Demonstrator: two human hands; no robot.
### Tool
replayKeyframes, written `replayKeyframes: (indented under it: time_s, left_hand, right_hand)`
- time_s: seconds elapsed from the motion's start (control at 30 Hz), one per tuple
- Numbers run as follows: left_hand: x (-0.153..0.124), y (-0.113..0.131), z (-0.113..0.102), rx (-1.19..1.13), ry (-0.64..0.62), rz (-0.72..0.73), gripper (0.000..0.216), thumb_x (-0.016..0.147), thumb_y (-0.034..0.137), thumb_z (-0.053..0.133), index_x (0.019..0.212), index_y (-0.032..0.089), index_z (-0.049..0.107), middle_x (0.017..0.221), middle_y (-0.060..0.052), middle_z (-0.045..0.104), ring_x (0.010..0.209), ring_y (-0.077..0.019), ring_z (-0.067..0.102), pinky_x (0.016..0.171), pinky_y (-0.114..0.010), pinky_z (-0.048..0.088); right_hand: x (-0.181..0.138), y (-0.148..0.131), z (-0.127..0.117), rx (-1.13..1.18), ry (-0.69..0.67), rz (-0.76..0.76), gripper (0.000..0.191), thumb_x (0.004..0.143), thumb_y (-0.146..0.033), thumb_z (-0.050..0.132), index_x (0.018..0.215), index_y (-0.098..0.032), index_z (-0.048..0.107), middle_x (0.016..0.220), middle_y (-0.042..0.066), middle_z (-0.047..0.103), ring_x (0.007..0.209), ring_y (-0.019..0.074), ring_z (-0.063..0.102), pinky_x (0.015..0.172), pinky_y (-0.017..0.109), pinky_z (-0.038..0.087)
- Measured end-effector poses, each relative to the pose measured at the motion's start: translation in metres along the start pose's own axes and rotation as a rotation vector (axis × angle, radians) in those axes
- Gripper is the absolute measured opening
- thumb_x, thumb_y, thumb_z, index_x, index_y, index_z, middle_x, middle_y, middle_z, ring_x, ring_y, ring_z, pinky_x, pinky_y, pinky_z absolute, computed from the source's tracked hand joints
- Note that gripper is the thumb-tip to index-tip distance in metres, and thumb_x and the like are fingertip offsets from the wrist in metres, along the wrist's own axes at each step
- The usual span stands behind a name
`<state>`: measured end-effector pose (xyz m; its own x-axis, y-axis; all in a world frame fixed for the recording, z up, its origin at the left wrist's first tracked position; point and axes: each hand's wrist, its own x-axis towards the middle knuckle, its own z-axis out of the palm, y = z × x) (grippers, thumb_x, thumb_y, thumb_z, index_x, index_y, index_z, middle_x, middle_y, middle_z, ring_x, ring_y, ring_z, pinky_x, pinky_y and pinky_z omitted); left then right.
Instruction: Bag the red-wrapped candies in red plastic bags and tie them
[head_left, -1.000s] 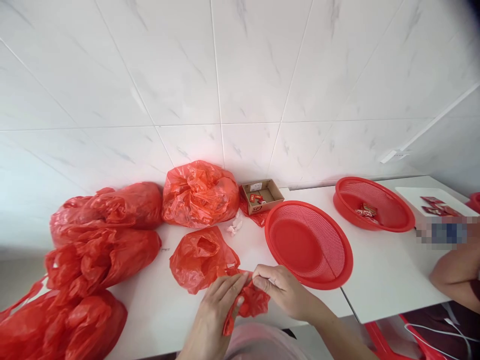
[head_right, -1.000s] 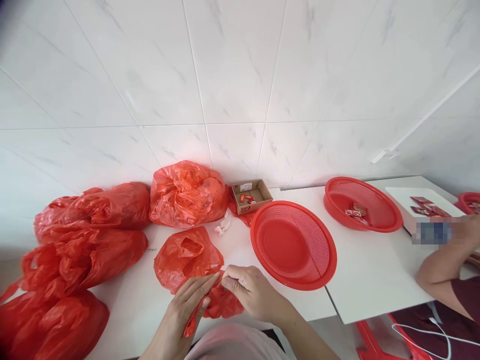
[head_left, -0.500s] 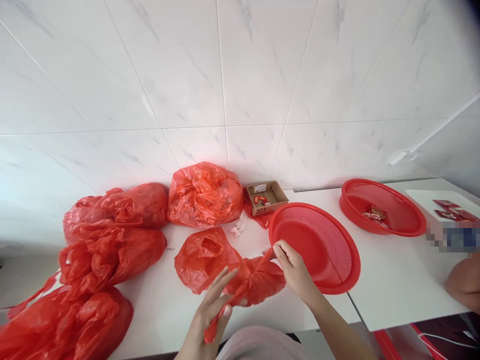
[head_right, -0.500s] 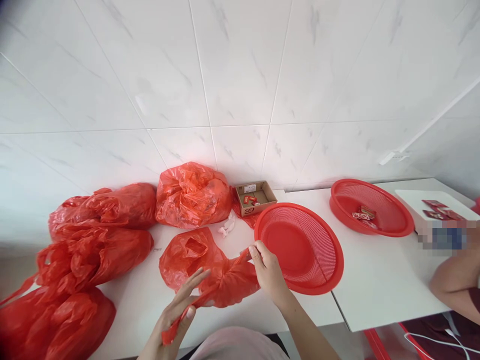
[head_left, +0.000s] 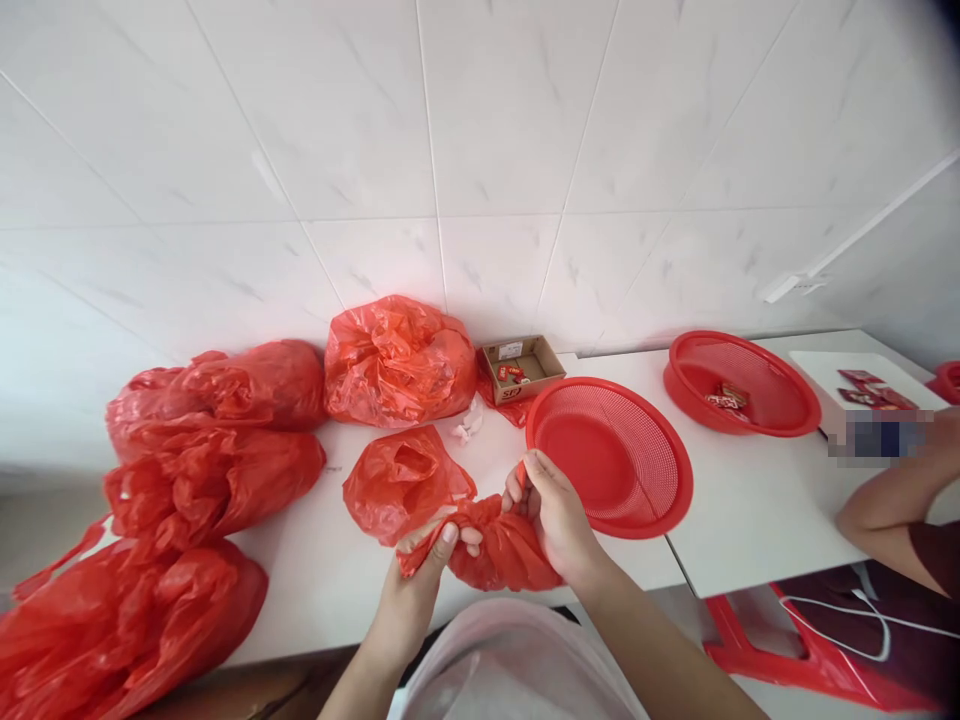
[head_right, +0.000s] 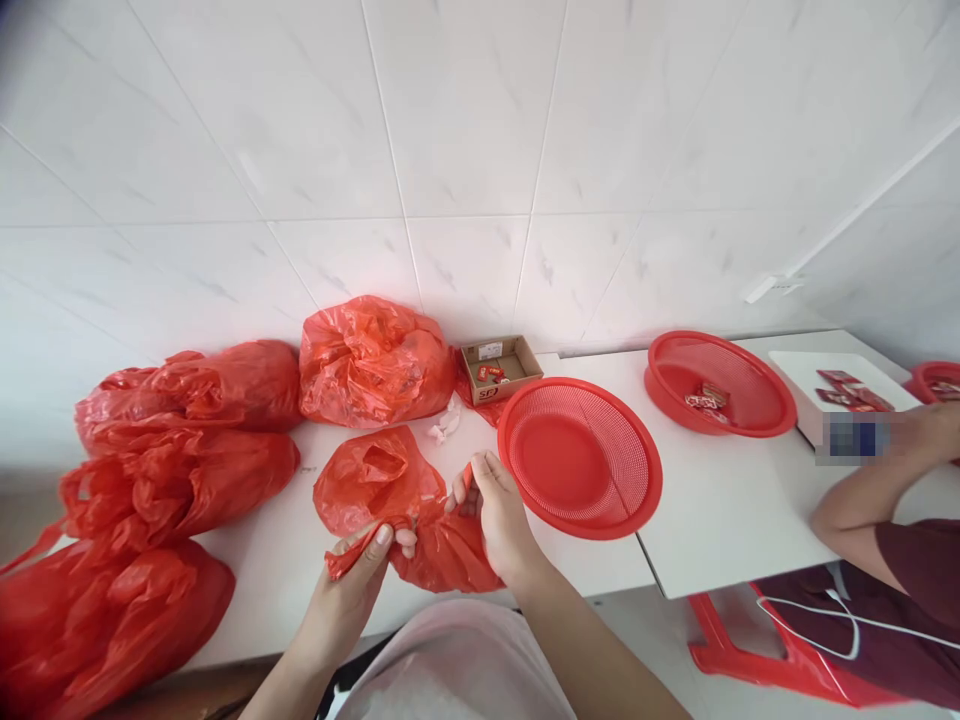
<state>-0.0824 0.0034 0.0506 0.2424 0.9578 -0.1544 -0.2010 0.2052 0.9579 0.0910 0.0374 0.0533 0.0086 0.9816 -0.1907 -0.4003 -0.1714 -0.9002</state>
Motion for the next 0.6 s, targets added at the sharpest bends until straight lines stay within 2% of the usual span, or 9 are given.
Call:
replayKeyframes:
  time_s: [0.1, 0.17, 0.23, 0.3, 0.37, 0.47, 0.53, 0.6]
  left_hand:
    - [0.000, -0.004, 0.001, 0.063, 0.032, 0.004, 0.037, 0.094, 0.044, 0.050, 0.091, 0.015, 0.072, 0.097, -0.008, 0.068, 0.095, -0.0213, 0.059, 0.085, -0.032, 0.047]
    - [0.004, -0.008, 0.002, 0.040, 0.126, 0.024, 0.035, 0.092, 0.046, 0.053, 0.094, 0.016, 0.072, 0.099, -0.008, 0.068, 0.098, -0.0216, 0.059, 0.087, -0.032, 0.047]
    - [0.009, -0.010, 0.004, 0.012, 0.172, 0.008, 0.032, 0.087, 0.044, 0.062, 0.100, 0.017, 0.072, 0.097, -0.006, 0.069, 0.097, -0.0204, 0.060, 0.087, -0.031, 0.048]
    - [0.014, -0.010, 0.006, -0.009, 0.117, -0.053, 0.037, 0.082, 0.041, 0.069, 0.110, 0.017, 0.071, 0.094, -0.006, 0.070, 0.092, -0.0192, 0.062, 0.084, -0.031, 0.049]
    - [0.018, -0.011, 0.009, -0.007, 0.002, -0.099, 0.038, 0.080, 0.038, 0.072, 0.110, 0.015, 0.071, 0.090, -0.006, 0.070, 0.087, -0.0194, 0.063, 0.082, -0.031, 0.050]
    - [0.019, -0.014, 0.015, 0.054, -0.078, -0.063, 0.023, 0.078, 0.035, 0.073, 0.086, 0.014, 0.073, 0.083, -0.006, 0.071, 0.083, -0.0191, 0.063, 0.079, -0.031, 0.050]
    - [0.018, -0.017, 0.019, 0.086, -0.045, -0.036, 0.025, 0.080, 0.037, 0.071, 0.072, 0.013, 0.071, 0.075, -0.004, 0.070, 0.074, -0.0169, 0.062, 0.073, -0.029, 0.049]
    - [0.017, -0.018, 0.020, 0.057, -0.007, -0.033, 0.029, 0.082, 0.040, 0.069, 0.070, 0.013, 0.071, 0.069, -0.003, 0.068, 0.069, -0.0160, 0.060, 0.070, -0.028, 0.049]
  right_hand:
    - [0.011, 0.005, -0.008, -0.021, 0.056, -0.030, 0.041, 0.090, -0.056, 0.050, 0.070, -0.022, 0.040, 0.065, -0.004, 0.050, 0.058, 0.0121, 0.053, 0.060, 0.025, 0.046]
    - [0.013, 0.002, -0.012, -0.142, 0.114, -0.085, 0.039, 0.091, -0.057, 0.048, 0.074, -0.022, 0.042, 0.069, -0.003, 0.053, 0.060, 0.0125, 0.054, 0.059, 0.025, 0.046]
    - [0.009, -0.006, -0.013, -0.303, 0.114, -0.169, 0.035, 0.095, -0.053, 0.045, 0.077, -0.023, 0.045, 0.071, -0.002, 0.055, 0.062, 0.0129, 0.055, 0.060, 0.026, 0.047]
    - [0.001, -0.015, -0.010, -0.510, -0.001, -0.289, 0.031, 0.097, -0.047, 0.042, 0.080, -0.023, 0.051, 0.074, 0.000, 0.057, 0.067, 0.0140, 0.056, 0.066, 0.028, 0.048]
    - [-0.006, -0.023, -0.004, -0.757, -0.176, -0.443, 0.028, 0.097, -0.040, 0.046, 0.080, -0.022, 0.059, 0.085, 0.004, 0.062, 0.081, 0.0169, 0.059, 0.079, 0.034, 0.048]
    - [-0.010, -0.027, 0.004, -1.021, -0.360, -0.631, 0.025, 0.096, -0.034, 0.052, 0.080, -0.023, 0.068, 0.111, 0.007, 0.064, 0.106, 0.0224, 0.056, 0.097, 0.043, 0.040]
    - [-0.008, -0.025, 0.007, -1.047, -0.416, -0.651, 0.026, 0.097, -0.034, 0.051, 0.081, -0.024, 0.070, 0.119, 0.006, 0.062, 0.114, 0.0231, 0.053, 0.101, 0.044, 0.038]
    - [-0.004, -0.021, 0.007, -1.017, -0.429, -0.585, 0.023, 0.098, -0.035, 0.048, 0.095, -0.025, 0.069, 0.115, 0.006, 0.064, 0.111, 0.0212, 0.056, 0.098, 0.041, 0.040]
